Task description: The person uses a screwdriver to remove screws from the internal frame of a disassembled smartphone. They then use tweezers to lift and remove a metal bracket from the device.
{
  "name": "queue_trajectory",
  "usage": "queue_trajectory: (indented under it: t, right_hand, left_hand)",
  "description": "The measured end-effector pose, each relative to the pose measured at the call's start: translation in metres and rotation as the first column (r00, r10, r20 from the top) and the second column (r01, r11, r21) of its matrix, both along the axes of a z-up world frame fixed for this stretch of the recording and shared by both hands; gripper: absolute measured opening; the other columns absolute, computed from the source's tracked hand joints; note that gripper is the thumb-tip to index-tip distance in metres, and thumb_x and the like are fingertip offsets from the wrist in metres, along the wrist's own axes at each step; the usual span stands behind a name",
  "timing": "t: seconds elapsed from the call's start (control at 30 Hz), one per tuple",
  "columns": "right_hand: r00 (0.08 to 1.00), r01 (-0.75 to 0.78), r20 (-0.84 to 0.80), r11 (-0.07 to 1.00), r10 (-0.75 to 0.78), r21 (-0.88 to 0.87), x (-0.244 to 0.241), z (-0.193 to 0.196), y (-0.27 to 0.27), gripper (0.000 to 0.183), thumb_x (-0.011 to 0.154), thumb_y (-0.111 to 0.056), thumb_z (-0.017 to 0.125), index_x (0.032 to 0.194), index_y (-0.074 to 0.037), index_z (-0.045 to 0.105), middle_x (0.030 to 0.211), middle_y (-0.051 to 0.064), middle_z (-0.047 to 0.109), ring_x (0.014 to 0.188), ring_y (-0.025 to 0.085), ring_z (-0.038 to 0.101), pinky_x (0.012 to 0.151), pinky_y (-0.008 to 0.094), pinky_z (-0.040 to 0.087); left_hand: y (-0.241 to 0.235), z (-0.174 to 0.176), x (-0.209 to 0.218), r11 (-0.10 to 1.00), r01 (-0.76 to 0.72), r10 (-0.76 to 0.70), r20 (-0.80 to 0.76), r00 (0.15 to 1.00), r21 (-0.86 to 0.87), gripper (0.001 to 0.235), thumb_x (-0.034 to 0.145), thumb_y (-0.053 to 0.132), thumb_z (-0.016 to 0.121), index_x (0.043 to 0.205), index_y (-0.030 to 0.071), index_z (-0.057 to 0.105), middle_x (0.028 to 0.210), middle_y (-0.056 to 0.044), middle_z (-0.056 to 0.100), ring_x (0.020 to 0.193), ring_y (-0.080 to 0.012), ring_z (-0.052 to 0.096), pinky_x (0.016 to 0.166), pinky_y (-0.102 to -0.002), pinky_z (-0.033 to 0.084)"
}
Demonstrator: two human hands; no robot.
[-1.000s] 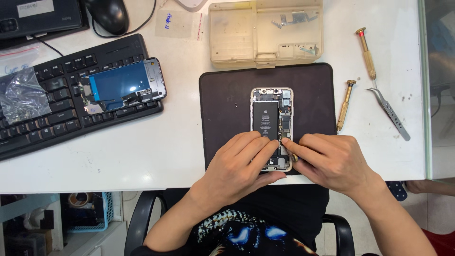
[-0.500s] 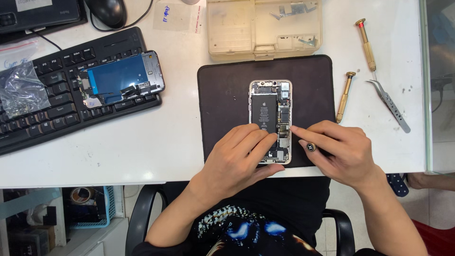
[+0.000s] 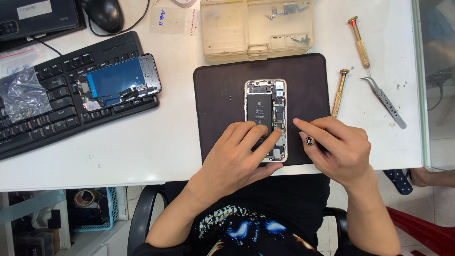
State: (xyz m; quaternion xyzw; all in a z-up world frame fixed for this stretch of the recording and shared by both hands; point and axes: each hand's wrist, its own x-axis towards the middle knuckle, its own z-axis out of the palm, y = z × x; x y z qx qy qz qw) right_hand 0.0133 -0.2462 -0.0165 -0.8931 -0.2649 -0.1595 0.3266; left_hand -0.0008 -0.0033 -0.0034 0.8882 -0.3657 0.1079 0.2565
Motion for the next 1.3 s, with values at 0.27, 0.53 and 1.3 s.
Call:
queue_trajectory:
  t: [0.27, 0.53, 1.3]
  right_hand:
    - [0.999, 0.015, 0.044, 1.0, -0.015, -0.005, -0.002, -0.002, 0.0, 0.026, 0.085, -0.001, 0.08, 0.111, -0.005, 0.077, 0.082, 0.007, 0.07, 0.057, 0.01, 0.06, 0.048, 0.024, 0.045]
    - [0.998, 0.032, 0.053, 0.999, -0.033, 0.004, -0.004, 0.0, 0.0, 0.025, 0.087, -0.002, 0.081, 0.112, -0.005, 0.077, 0.082, 0.006, 0.069, 0.058, 0.011, 0.058, 0.049, 0.025, 0.044]
    - [0.978, 0.179, -0.112, 0.984, -0.177, 0.009, -0.017, 0.021, 0.015, 0.022, 0.091, -0.003, 0.077, 0.112, -0.003, 0.076, 0.088, 0.005, 0.069, 0.061, 0.011, 0.061, 0.05, 0.025, 0.045]
  left_hand:
    - [-0.003, -0.003, 0.0, 1.0, 0.001, -0.001, 0.018, 1.0, 0.028, 0.057, 0.089, 0.044, 0.078, 0.127, 0.003, 0.068, 0.114, -0.012, 0.06, 0.111, -0.0278, 0.058, 0.097, -0.042, 0.051]
    - [-0.001, -0.007, -0.006, 1.0, 0.016, -0.017, 0.05, 0.999, 0.022, 0.046, 0.091, 0.04, 0.079, 0.123, 0.009, 0.071, 0.114, -0.01, 0.06, 0.112, -0.029, 0.058, 0.098, -0.045, 0.051]
    - [0.019, 0.008, -0.02, 0.954, -0.264, 0.255, -0.077, 0.964, -0.143, 0.059, 0.086, 0.04, 0.081, 0.122, -0.004, 0.066, 0.123, -0.014, 0.062, 0.117, -0.0327, 0.058, 0.101, -0.045, 0.048]
